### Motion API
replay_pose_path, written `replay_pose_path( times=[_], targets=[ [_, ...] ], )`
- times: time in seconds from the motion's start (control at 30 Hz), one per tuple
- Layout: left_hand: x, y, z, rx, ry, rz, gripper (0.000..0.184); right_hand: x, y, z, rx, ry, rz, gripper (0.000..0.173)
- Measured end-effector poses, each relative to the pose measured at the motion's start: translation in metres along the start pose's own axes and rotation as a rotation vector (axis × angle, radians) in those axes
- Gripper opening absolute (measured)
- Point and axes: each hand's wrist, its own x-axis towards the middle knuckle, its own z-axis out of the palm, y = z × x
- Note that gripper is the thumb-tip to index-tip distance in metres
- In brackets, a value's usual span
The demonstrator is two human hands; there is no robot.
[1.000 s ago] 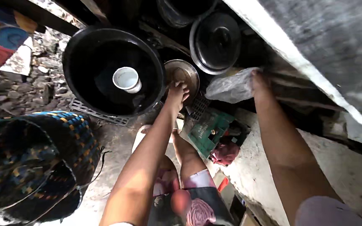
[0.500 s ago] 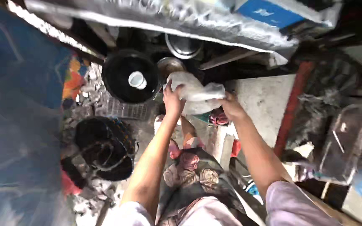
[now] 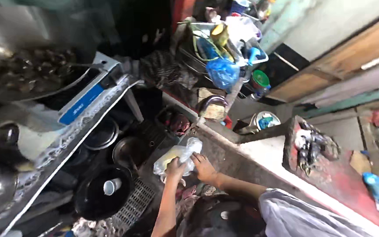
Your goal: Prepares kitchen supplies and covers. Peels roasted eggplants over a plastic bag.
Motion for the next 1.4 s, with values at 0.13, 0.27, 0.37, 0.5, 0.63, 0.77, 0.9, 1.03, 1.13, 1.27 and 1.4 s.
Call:
replay_pose_path(
  times=[0.13, 0.27, 0.37, 0.5, 0.63, 0.77, 0.9, 1.03, 1.13, 1.27, 1.4],
  targets=[
    [-0.026, 0.051, 0.044, -0.092, -0.291, 0.158, 0.035, -0.051, 0.037, -0.018, 0.153, 0.1, 0.142, 0.056],
    [-0.04, 0.085, 0.102, -0.177, -0.456, 0.268, 0.031, -0.129, 0.083, -0.022, 0.364, 0.292, 0.174, 0.039],
    [-0.056, 0.112, 0.149, 0.057, -0.402, 0.339, 0.042, -0.198, 0.108, -0.015, 0.602, 0.404, 0.254, 0.044],
    [-0.096, 0.152, 0.216, 0.486, -0.154, 0.691, 0.07, -0.272, 0.129, -0.027, 0.837, 0.478, 0.574, 0.043],
    [-0.13, 0.14, 0.282, 0.305, -0.282, 1.255, 0.025, -0.317, 0.146, -0.041, 1.089, 0.638, 0.809, 0.037],
    [-0.113, 0.146, 0.32, 0.583, -0.79, 1.137, 0.035, -0.355, 0.16, -0.059, 1.281, 0.842, 0.847, 0.033],
    [-0.102, 0.182, 0.349, 0.979, -1.077, 0.937, 0.054, -0.404, 0.163, -0.083, 1.322, 1.155, 0.946, 0.029],
    [-0.106, 0.216, 0.381, 1.136, -1.236, 1.003, 0.054, -0.453, 0.188, -0.074, 1.26, 1.491, 1.069, 0.025],
    [-0.118, 0.232, 0.404, 0.983, -1.339, 1.252, 0.044, -0.482, 0.207, -0.071, 1.223, 1.65, 1.173, 0.022],
    [-0.137, 0.245, 0.445, 0.672, -1.349, 1.618, 0.029, -0.528, 0.234, -0.09, 1.144, 1.763, 1.223, 0.024],
    [-0.144, 0.253, 0.496, 0.527, -1.143, 1.799, 0.023, -0.577, 0.283, -0.12, 0.973, 1.748, 1.12, 0.019]
  ],
)
